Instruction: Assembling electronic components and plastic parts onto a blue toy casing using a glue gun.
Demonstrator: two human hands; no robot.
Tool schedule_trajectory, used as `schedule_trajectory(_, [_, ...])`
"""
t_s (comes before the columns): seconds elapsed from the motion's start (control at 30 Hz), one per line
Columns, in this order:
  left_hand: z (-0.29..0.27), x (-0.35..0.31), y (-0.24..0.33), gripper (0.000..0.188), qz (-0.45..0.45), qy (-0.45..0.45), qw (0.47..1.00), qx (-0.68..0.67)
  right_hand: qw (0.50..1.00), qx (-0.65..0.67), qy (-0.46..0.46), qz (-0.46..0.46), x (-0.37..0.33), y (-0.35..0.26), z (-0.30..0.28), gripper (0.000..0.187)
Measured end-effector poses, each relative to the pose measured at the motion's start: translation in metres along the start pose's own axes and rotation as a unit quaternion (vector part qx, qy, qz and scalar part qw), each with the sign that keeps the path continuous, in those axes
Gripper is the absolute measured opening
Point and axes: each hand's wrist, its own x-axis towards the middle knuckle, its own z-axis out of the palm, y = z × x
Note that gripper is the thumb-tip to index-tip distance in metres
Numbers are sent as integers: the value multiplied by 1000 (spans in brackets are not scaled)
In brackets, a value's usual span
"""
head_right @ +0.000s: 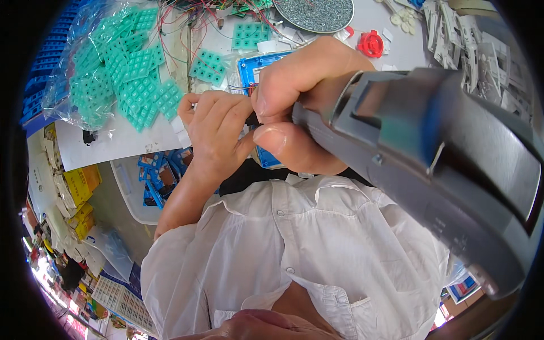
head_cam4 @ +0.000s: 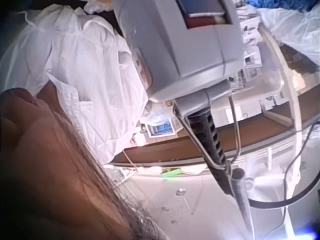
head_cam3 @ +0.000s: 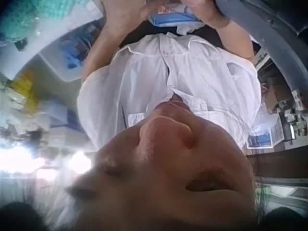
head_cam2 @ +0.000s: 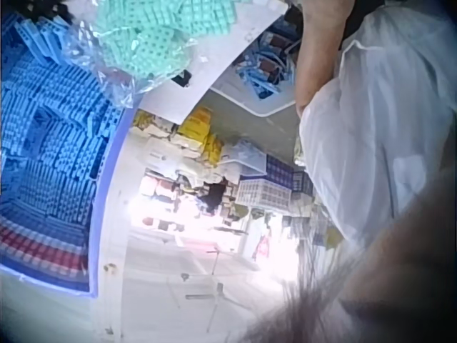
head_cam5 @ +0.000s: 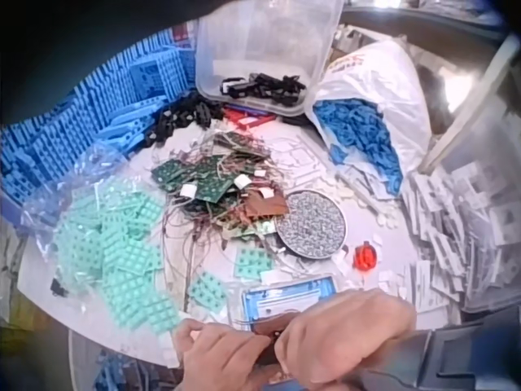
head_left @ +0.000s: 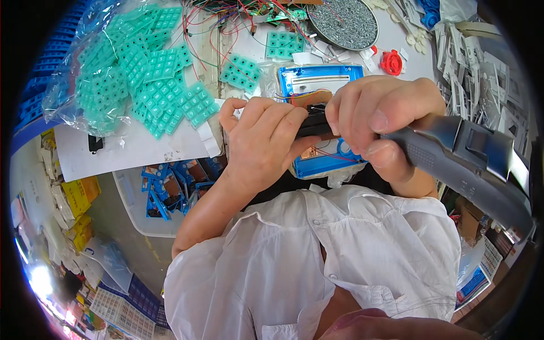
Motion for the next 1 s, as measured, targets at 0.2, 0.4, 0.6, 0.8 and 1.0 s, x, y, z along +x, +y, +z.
schedule_trajectory(0.2, [2, 1, -2, 46, 9, 8, 1000, -7, 997, -4, -72, -6, 10, -1, -10, 26])
schedule_trajectory(0.4, [1, -1, -1, 47, 3, -2, 1000, -1, 1000, 6, 9, -27, 2, 4, 3, 25])
schedule_trajectory(0.6, [4, -1, -2, 45, 11, 10, 1000, -2, 999, -35, 15, -15, 2, 0, 8, 23])
schedule_trajectory(0.8, [7, -3, -4, 42, 24, 26, 999, -20, 988, -136, -74, 19, 8, -4, 4, 19])
schedule_trajectory(1.0, [11, -5, -4, 39, 16, 32, 999, -35, 1000, -3, 3, 22, -3, 23, 16, 19])
